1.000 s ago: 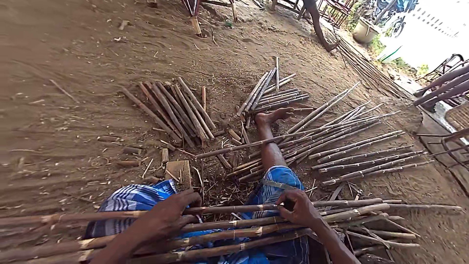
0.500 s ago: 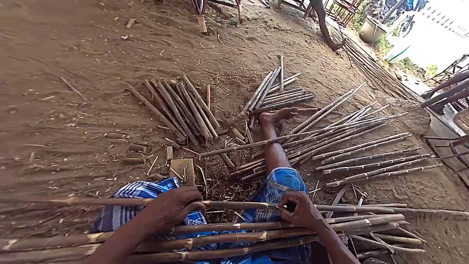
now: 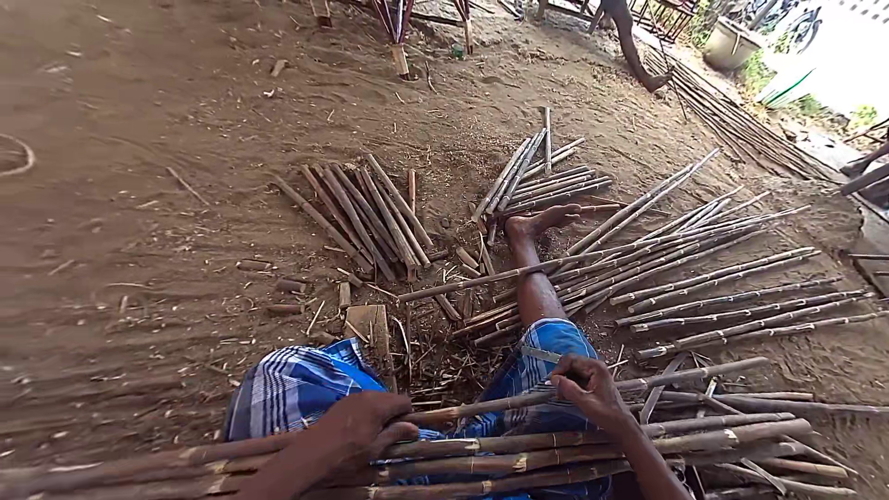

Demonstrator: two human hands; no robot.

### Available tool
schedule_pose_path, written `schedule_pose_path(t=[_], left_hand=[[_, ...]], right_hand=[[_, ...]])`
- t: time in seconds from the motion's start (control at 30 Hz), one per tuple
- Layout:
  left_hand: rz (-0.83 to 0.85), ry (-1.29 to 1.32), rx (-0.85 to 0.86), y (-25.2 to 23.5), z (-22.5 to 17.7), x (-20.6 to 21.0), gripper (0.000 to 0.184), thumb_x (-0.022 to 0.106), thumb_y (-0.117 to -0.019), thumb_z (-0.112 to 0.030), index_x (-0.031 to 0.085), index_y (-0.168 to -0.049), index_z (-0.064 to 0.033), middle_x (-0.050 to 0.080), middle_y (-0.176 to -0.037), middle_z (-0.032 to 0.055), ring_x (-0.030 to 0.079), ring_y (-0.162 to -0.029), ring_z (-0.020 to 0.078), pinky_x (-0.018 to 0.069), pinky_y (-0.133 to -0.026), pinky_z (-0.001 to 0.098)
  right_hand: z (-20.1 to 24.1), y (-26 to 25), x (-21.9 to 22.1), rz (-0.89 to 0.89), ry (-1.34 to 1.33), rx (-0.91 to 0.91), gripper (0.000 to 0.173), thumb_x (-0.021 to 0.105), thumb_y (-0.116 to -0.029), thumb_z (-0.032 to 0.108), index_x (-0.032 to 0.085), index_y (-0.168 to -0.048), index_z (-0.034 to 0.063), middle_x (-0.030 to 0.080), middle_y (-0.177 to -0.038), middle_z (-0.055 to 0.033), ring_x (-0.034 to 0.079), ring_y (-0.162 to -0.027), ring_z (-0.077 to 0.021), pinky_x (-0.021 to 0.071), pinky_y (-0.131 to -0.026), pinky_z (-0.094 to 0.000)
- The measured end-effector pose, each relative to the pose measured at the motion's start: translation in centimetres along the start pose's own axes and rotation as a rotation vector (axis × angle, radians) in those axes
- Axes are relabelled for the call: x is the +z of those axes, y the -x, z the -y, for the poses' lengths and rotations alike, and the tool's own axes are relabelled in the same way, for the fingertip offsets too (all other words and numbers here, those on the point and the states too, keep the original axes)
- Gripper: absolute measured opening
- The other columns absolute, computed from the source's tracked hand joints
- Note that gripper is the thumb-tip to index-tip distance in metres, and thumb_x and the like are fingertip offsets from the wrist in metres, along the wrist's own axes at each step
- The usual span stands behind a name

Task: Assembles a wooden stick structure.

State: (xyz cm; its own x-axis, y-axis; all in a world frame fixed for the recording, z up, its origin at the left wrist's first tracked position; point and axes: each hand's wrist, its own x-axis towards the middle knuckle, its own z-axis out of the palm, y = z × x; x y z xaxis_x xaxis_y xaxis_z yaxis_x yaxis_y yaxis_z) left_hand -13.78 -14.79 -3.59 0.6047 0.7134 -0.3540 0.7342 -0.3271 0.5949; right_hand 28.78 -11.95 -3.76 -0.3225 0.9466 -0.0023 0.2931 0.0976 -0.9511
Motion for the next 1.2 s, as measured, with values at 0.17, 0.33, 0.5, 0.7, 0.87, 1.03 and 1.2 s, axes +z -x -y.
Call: schedule_pose_path(t=[0.17, 0.33, 0.5, 0.7, 0.87, 1.03, 1.2], left_hand=[[-0.105, 0.109, 0.062, -1.7, 0.6, -0.3, 0.046, 0.061, -0.0953, -0.060, 0.069, -0.117, -0.0199, 0.065, -0.103, 0.0025, 0.064, -0.090, 0.0177, 0.0569, -0.081, 0.0418], [-0.156, 0.144, 0.097, -2.1, 1.3, -1.3, 0.030, 0.078, -0.0870, -0.045, 0.071, -0.095, -0.0167, 0.065, -0.091, -0.0031, 0.063, -0.084, 0.0094, 0.0553, -0.078, 0.0316], [-0.215, 0.073, 0.126, -1.8, 2.0, -1.0, 0.040, 0.063, -0.0948, -0.059, 0.073, -0.092, -0.0204, 0.064, -0.085, -0.0073, 0.062, -0.078, 0.0044, 0.0544, -0.072, 0.0254], [-0.081, 0.047, 0.016, -2.1, 2.4, -1.7, 0.049, 0.041, -0.1052, -0.058, 0.076, -0.103, -0.0249, 0.071, -0.088, -0.0070, 0.067, -0.085, 0.0092, 0.0560, -0.081, 0.0389], [-0.023, 0.075, -0.099, -3.3, 2.3, -2.5, 0.043, 0.042, -0.1082, -0.048, 0.070, -0.094, -0.0194, 0.068, -0.074, -0.0036, 0.066, -0.074, 0.0138, 0.0528, -0.075, 0.0428], [-0.494, -0.167, -0.046, 2.3, 6.3, -3.9, 0.042, 0.055, -0.0992, -0.055, 0.071, -0.117, -0.0206, 0.070, -0.109, -0.0005, 0.067, -0.106, 0.0210, 0.0549, -0.093, 0.0522], [-0.472, -0.278, -0.398, 13.7, 13.7, -6.1, 0.028, 0.079, -0.0885, -0.023, 0.075, -0.112, -0.0099, 0.072, -0.110, 0.0132, 0.067, -0.107, 0.0372, 0.0460, -0.100, 0.0657]], right_hand=[[1.3, -0.2, 2.5, 0.179, 0.160, -0.104, 0.012, 0.072, -0.0901, 0.016, 0.075, -0.098, 0.0072, 0.073, -0.091, -0.0005, 0.068, -0.077, -0.0069, 0.0600, -0.070, -0.0278], [0.6, -1.0, 4.3, 0.154, 0.228, -0.170, 0.007, 0.074, -0.0850, 0.015, 0.072, -0.087, 0.0080, 0.072, -0.082, 0.0002, 0.066, -0.071, -0.0045, 0.0570, -0.064, -0.0245], [1.0, -1.9, 4.9, 0.141, 0.283, -0.154, 0.009, 0.074, -0.0848, 0.018, 0.073, -0.086, 0.0094, 0.069, -0.076, 0.0025, 0.060, -0.063, -0.0018, 0.0515, -0.058, -0.0211], [1.0, -2.8, 4.6, 0.205, 0.278, -0.147, 0.010, 0.077, -0.0834, 0.020, 0.073, -0.084, 0.0111, 0.068, -0.074, 0.0044, 0.059, -0.061, -0.0005, 0.0505, -0.056, -0.0206], [0.9, -3.3, 5.0, 0.281, 0.317, -0.174, 0.009, 0.075, -0.0826, 0.019, 0.071, -0.082, 0.0103, 0.066, -0.075, 0.0027, 0.057, -0.064, -0.0015, 0.0479, -0.057, -0.0201], [0.2, -5.0, 3.5, 0.077, 0.064, -0.111, 0.004, 0.072, -0.0862, 0.014, 0.071, -0.088, 0.0103, 0.069, -0.078, 0.0010, 0.060, -0.061, -0.0080, 0.0515, -0.054, -0.0263], [0.6, -6.3, 1.9, -0.208, 0.066, 0.036, 0.012, 0.068, -0.0928, 0.014, 0.073, -0.102, 0.0090, 0.070, -0.083, -0.0041, 0.062, -0.065, -0.0154, 0.0545, -0.058, -0.0320]])
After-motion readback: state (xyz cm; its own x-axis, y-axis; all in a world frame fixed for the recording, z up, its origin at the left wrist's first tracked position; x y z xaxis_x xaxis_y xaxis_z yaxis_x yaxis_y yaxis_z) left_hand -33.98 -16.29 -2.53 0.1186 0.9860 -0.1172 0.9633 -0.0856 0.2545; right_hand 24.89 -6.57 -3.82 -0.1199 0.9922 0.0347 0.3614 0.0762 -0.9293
